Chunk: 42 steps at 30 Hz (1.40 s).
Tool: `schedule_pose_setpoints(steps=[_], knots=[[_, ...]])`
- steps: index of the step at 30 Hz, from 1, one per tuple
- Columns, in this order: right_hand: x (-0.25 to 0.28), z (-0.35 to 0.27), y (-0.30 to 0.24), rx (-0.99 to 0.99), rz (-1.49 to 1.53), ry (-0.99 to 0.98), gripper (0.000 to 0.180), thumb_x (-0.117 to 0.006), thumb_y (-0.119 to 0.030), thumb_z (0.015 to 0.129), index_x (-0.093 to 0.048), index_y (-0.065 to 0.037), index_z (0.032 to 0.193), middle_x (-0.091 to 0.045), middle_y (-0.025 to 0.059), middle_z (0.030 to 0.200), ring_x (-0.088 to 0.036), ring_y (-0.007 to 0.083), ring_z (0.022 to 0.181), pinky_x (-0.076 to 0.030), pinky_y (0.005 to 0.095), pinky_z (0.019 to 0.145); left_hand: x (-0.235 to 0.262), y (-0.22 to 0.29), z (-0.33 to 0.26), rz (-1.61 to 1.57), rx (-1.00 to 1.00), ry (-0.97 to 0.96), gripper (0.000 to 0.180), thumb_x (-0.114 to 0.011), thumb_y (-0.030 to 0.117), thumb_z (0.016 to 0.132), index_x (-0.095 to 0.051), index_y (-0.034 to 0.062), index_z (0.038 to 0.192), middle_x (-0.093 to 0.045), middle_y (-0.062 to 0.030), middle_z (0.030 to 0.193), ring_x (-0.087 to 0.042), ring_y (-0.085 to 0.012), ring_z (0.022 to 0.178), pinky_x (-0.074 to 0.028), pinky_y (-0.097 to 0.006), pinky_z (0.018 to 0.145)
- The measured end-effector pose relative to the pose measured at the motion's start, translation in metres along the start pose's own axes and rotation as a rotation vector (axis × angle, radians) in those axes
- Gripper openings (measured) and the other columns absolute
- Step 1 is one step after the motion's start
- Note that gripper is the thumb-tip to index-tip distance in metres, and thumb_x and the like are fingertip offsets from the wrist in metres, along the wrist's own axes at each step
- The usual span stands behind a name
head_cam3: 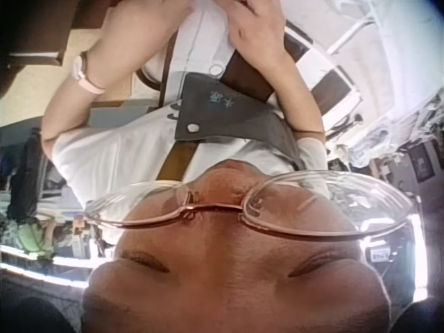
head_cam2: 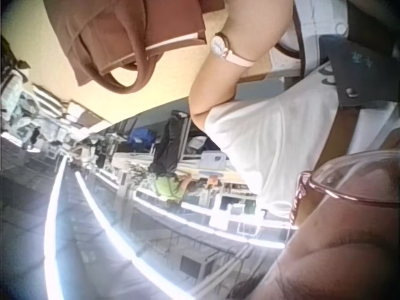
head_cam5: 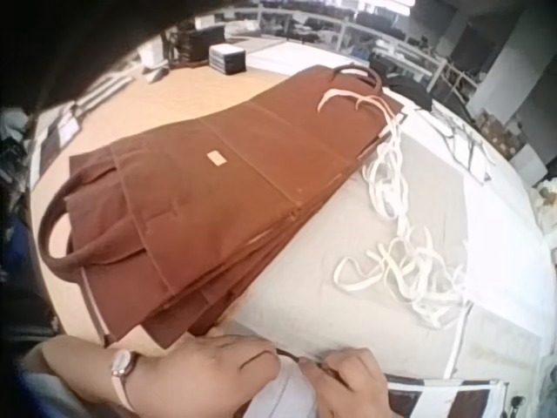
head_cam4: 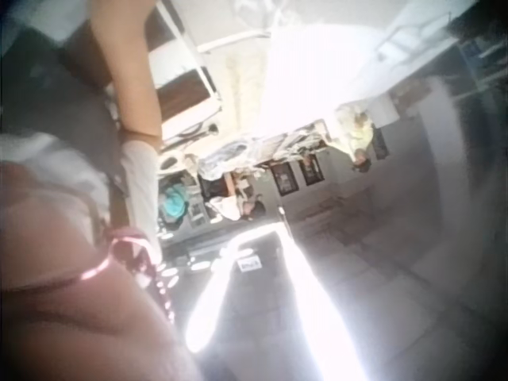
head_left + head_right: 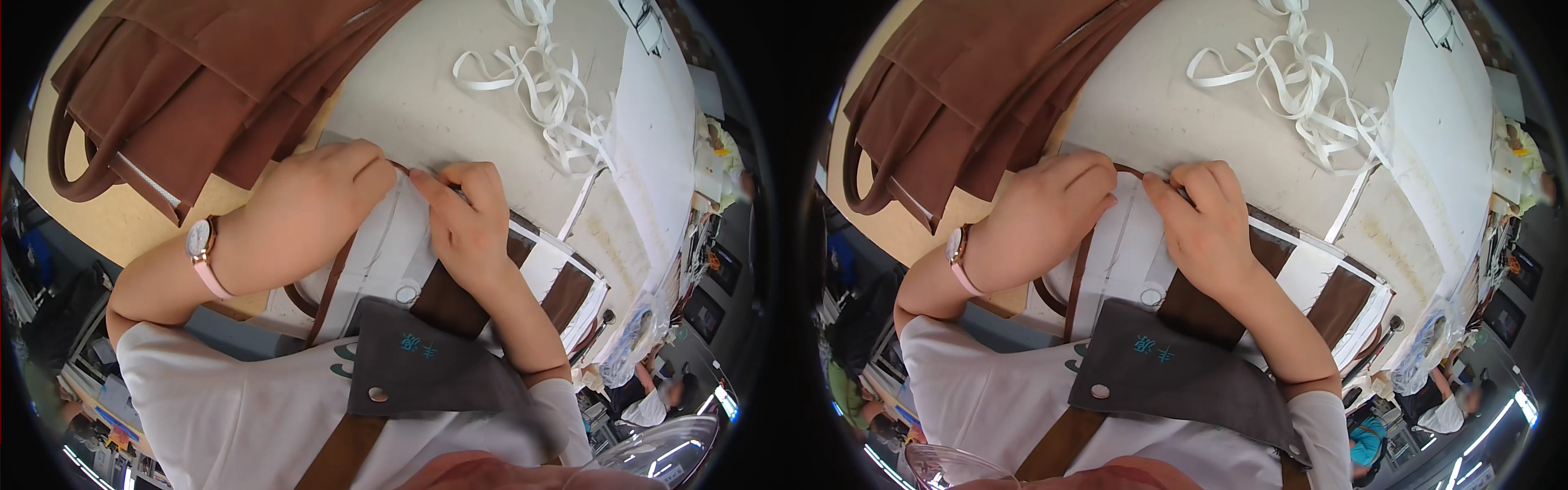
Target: The person assembles a brown and white striped tote bag by hand. They use a hammer to secure a metal rivet on the bag's edge, then attach a white ribbon handle by threading it through the bag's fabric and securing it with a small metal fastener.
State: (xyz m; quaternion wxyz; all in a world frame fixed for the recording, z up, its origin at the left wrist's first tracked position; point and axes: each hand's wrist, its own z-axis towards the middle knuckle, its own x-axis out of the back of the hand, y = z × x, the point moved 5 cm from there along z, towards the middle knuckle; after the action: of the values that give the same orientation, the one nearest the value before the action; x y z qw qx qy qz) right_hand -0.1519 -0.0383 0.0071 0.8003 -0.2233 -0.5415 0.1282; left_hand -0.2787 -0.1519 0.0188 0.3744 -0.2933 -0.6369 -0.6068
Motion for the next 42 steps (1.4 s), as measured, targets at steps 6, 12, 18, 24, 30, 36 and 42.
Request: schedule_pose_setpoints(steps=[6,12,18,24,30,36,42], knots=[[0.001,0.004,0.001,-0.001,0.032,-0.014,0.035,-0.065,0.003,0.072,-0.072,-0.004,0.105,-0.054,0.0075,0.091,-0.052,0.0254,0.083,-0.046,0.0360,0.075,0.004,-0.006,0.010,-0.094,0.016,0.094,0.047,-0.073,0.005,0.079,-0.060,0.0078,0.124,-0.063,-0.0102,0.101,-0.064,-0.0306,0.086,-0.055,-0.039,0.071],[0.000,0.003,0.001,0.005,0.012,-0.011,0.035,-0.066,0.000,0.071,-0.072,-0.005,0.105,-0.053,0.0067,0.089,-0.052,0.0244,0.083,-0.045,0.0362,0.073,0.003,-0.008,0.010,-0.110,-0.035,0.076,0.038,-0.073,0.004,0.079,-0.067,0.0072,0.116,-0.062,-0.0092,0.098,-0.064,-0.0287,0.085,-0.055,-0.039,0.072],[-0.005,0.000,-0.006,0.062,-0.161,-0.010,0.033,-0.068,-0.004,0.072,-0.073,-0.005,0.104,-0.053,0.0054,0.091,-0.052,0.0230,0.084,-0.044,0.0357,0.072,0.000,0.001,0.004,0.095,-0.090,0.050,0.035,-0.074,0.005,0.077,-0.069,0.0066,0.111,-0.061,-0.0077,0.096,-0.063,-0.0250,0.083,-0.055,-0.036,0.071],[-0.004,-0.001,-0.003,-0.013,-0.099,0.028,0.033,-0.067,-0.005,0.073,-0.072,-0.004,0.105,-0.054,0.0057,0.092,-0.052,0.0234,0.085,-0.044,0.0359,0.072,0.008,0.006,0.002,0.076,-0.051,0.164,0.035,-0.074,0.006,0.077,-0.068,0.0022,0.111,-0.062,-0.0087,0.098,-0.065,-0.0260,0.086,-0.056,-0.034,0.071],[-0.004,0.001,0.000,-0.045,-0.070,0.057,0.032,-0.066,-0.004,0.072,-0.069,-0.004,0.104,-0.054,0.0066,0.091,-0.052,0.0247,0.082,-0.045,0.0364,0.072,0.007,0.003,-0.002,0.120,-0.052,0.118,0.035,-0.075,0.007,0.076,-0.068,0.0027,0.110,-0.063,-0.0094,0.100,-0.066,-0.0275,0.088,-0.057,-0.035,0.072],[-0.008,0.014,-0.002,0.059,-0.045,0.033,0.029,-0.067,-0.001,0.069,-0.066,-0.002,0.098,-0.054,0.0078,0.090,-0.053,0.0263,0.083,-0.045,0.0368,0.072,0.008,0.014,-0.004,0.146,-0.055,0.030,0.041,-0.076,0.014,0.076,-0.068,0.0044,0.115,-0.059,-0.0090,0.107,-0.064,-0.0255,0.092,-0.056,-0.034,0.074],[-0.013,0.023,0.002,-0.088,0.010,-0.027,0.025,-0.069,-0.002,0.070,-0.063,-0.004,0.094,-0.053,0.0089,0.089,-0.052,0.0284,0.083,-0.042,0.0398,0.071,0.005,0.018,-0.006,0.225,-0.086,-0.014,0.045,-0.075,0.018,0.077,-0.066,0.0032,0.119,-0.056,-0.0091,0.109,-0.059,-0.0238,0.094,-0.053,-0.032,0.077]])
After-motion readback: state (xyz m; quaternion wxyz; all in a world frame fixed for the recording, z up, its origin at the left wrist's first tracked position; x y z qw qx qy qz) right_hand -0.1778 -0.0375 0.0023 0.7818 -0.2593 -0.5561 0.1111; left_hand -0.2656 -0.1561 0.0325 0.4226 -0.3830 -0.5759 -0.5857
